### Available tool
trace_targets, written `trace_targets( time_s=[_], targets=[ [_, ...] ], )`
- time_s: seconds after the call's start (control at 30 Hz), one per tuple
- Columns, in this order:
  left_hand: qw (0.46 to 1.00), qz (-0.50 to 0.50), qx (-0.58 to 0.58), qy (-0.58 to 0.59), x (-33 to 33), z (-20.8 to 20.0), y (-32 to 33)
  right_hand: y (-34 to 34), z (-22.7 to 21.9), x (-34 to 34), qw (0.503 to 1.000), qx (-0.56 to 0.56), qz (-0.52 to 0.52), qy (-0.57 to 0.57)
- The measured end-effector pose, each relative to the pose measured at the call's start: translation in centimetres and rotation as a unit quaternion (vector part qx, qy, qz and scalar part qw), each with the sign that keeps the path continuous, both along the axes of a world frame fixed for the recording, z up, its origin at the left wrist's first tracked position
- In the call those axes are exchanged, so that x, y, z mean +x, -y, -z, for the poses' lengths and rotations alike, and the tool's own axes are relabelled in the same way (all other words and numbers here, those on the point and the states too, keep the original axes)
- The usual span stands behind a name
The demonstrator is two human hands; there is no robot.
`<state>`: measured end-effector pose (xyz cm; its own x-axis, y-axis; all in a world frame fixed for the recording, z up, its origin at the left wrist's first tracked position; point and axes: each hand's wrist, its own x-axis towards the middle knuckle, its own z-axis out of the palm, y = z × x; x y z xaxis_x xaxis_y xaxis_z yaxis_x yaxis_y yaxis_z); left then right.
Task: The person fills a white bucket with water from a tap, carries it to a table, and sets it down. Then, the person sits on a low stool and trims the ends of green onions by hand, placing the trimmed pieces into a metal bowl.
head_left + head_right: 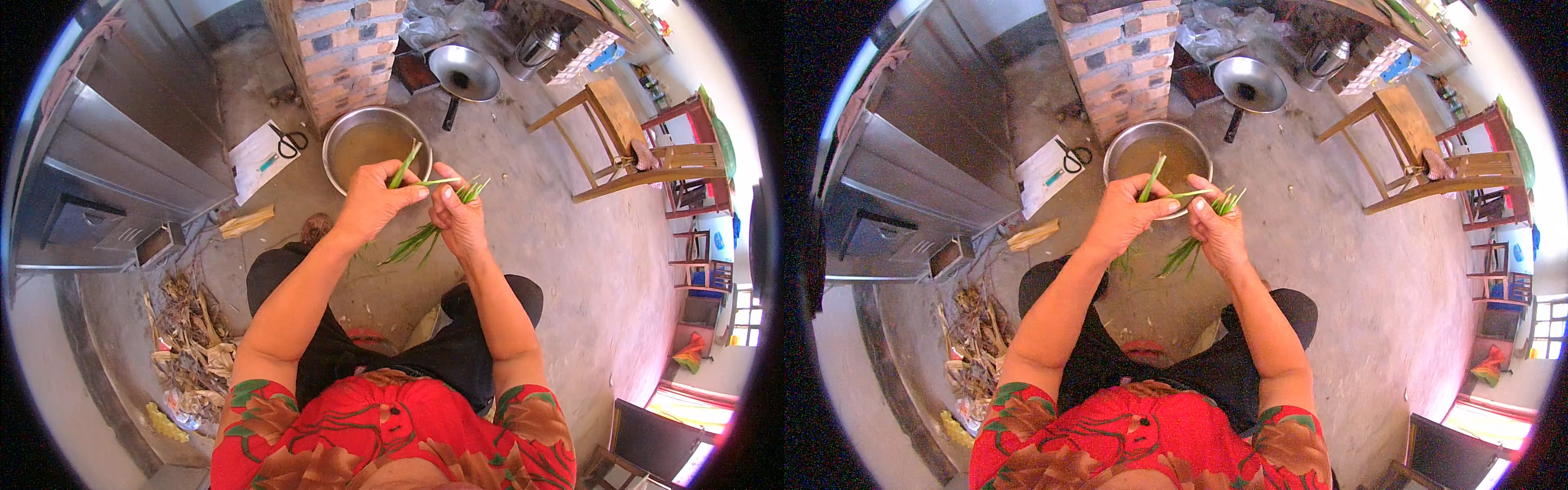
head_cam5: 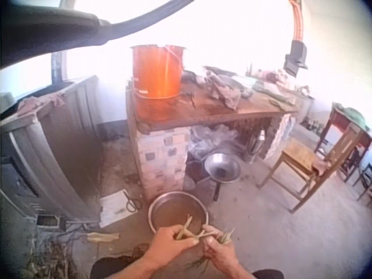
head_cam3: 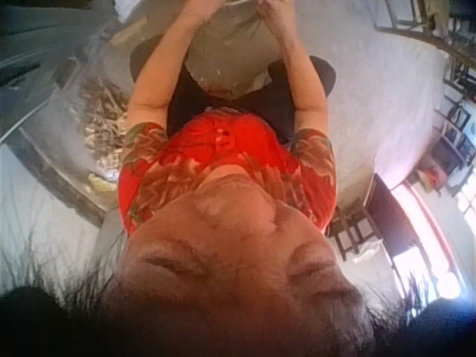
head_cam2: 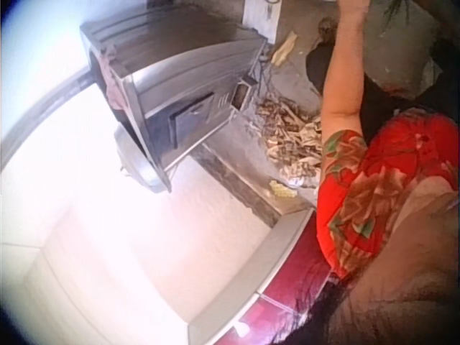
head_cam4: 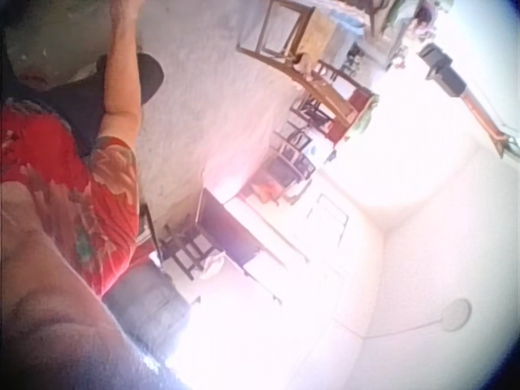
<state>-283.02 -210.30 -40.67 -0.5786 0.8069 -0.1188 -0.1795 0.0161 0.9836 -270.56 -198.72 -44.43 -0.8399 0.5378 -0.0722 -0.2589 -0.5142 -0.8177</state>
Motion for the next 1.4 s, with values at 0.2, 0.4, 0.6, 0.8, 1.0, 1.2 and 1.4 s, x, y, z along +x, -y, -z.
trace_targets(
  time_s=[0.2, 0.4, 0.6, 0.8, 1.0, 1.2, 1.4],
  targets=[
    [0.997, 0.032, -0.018, -0.074, 0.4, 1.8, -0.8, 0.0, 0.5, 0.0, 0.998, 0.002, 0.056, 0.019],
    [0.992, 0.03, -0.069, -0.097, 1.2, 1.5, -1.2, 0.1, 0.0, 0.0, 0.993, -0.007, 0.106, 0.042],
    [0.997, 0.01, -0.052, 0.05, 0.6, 0.4, -0.4, -3.5, 0.7, 1.0, 0.979, -0.055, 0.193, 0.035],
    [0.983, 0.061, -0.021, 0.172, 0.4, 0.5, -0.4, -0.1, -0.6, 0.3, 0.997, -0.067, 0.026, 0.0],
    [0.979, 0.112, -0.025, 0.166, 0.9, 1.3, -0.8, -1.4, 0.4, 0.4, 0.997, -0.049, 0.048, -0.027],
    [0.983, 0.124, -0.102, 0.091, -0.6, 0.0, 0.4, -3.5, 0.0, 0.8, 0.99, -0.044, 0.121, -0.059],
    [0.983, 0.118, -0.136, 0.024, -2.2, -0.6, 1.1, -5.5, 0.6, 1.2, 0.981, -0.055, 0.16, -0.092]
  ],
)
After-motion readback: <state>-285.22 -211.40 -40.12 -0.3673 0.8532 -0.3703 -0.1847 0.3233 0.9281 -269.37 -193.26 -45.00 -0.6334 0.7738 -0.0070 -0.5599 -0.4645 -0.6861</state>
